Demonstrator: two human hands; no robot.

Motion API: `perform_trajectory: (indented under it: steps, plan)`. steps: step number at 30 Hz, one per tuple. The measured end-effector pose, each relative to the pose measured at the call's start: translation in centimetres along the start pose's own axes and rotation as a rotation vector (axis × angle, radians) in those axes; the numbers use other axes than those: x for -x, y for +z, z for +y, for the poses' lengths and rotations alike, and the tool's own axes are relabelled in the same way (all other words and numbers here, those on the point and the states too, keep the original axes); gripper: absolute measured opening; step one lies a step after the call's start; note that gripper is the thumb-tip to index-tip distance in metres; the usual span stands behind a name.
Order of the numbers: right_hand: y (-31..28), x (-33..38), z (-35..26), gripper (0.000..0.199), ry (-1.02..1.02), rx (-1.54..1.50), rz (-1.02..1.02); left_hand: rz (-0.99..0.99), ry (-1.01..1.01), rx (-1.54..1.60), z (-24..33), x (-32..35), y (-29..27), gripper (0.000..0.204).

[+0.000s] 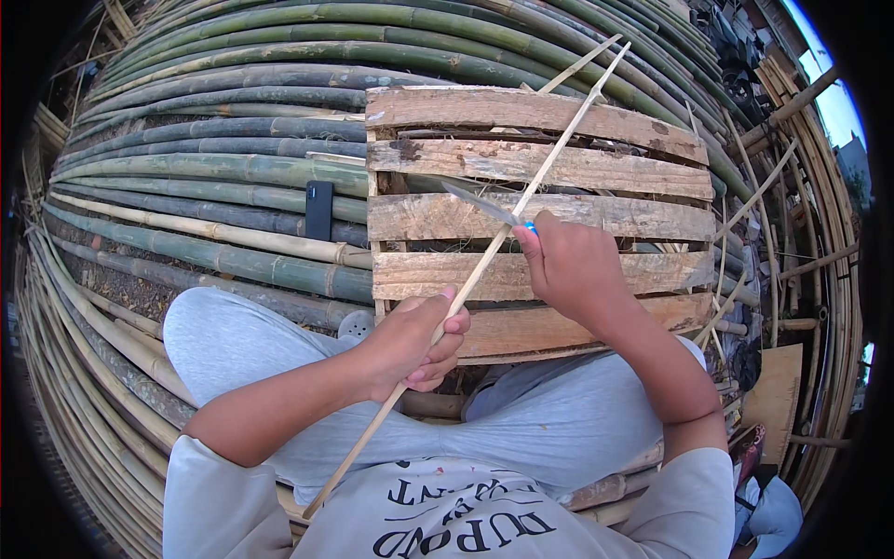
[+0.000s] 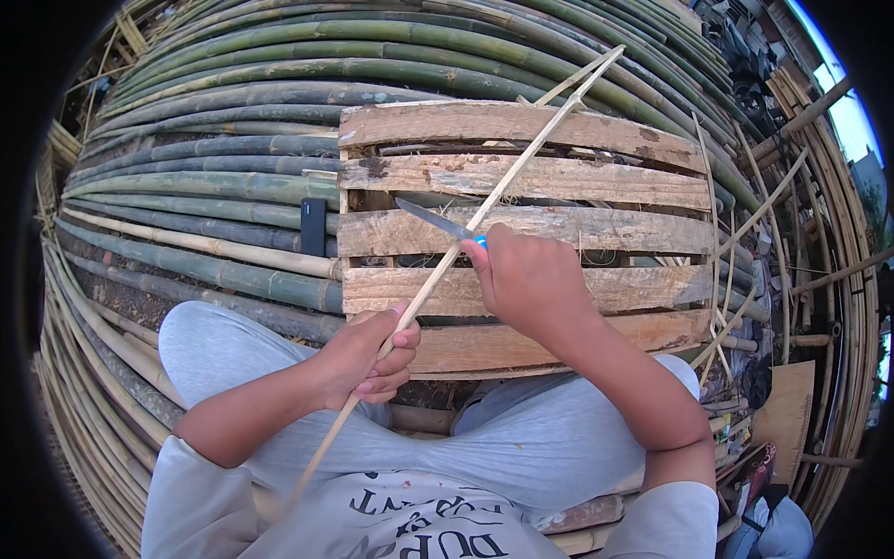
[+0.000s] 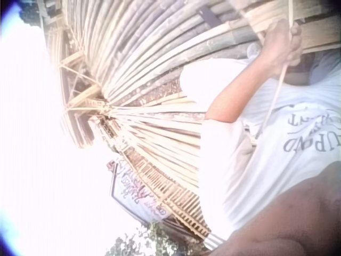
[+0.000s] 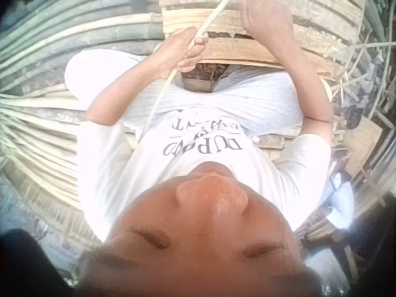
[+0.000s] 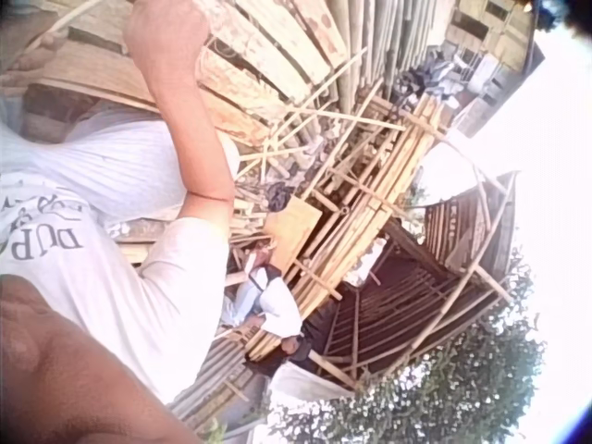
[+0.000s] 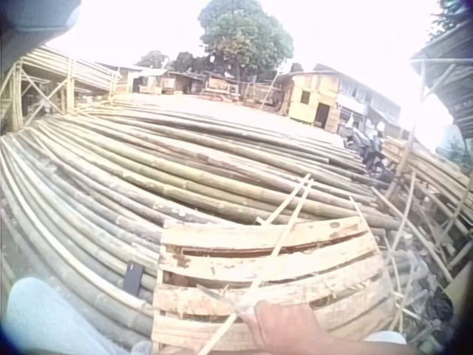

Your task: Scraping a thin bamboo strip with a knife to smooth it.

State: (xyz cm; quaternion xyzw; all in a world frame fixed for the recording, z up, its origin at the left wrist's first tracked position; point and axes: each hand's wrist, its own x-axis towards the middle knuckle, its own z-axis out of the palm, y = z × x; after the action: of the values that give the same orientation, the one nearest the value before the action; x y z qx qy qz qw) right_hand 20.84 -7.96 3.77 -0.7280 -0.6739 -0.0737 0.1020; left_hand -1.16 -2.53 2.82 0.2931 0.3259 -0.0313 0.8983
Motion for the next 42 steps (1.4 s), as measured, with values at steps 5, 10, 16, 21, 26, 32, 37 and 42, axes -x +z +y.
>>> perform_trajectory:
  steps: [5, 10, 16, 21, 26, 32, 37, 42]
  plan:
    - [1.0, 1.1, -0.4, 0.038, -0.170, -0.190, -0.071, 0.027, -0.020, -0.002, 0.2, 0.1, 0.0, 0.042]
    - [0.5, -0.3, -0.1, 0.040, -0.003, -0.045, 0.021, -0.033, 0.013, 0.042, 0.6, -0.3, -0.5, 0.042]
    - [0.9, 0.2, 1.2, 0.042, -0.235, -0.111, 0.020, 0.003, 0.013, 0.004, 0.2, 0.0, 0.1, 0.043]
    - [-0.4, -0.2, -0.5, 0.042, -0.098, -0.079, -0.047, 0.010, 0.018, 0.007, 0.4, 0.0, -0.1, 0.042]
    - [1.1, 0.1, 1.3, 0.040, -0.140, -0.133, -0.008, 0.020, 0.008, -0.019, 0.2, -0.1, 0.4, 0.042]
    - [-1.3, 1.4, -2.0, 0.040, -0.261, -0.156, -0.109, 0.051, 0.012, -0.025, 0.6, 0.3, 0.2, 0.042]
    - [0.4, -1.5, 2.3, 0.043, -0.141, -0.166, 0.008, 0.050, 0.038, -0.038, 0.1, -0.4, 0.0, 0.042]
    - [-0.8, 1.2, -1.6, 0.038, -0.181, -0.184, -0.145, 0.049, 0.019, -0.031, 0.5, 0.5, 0.5, 0.042]
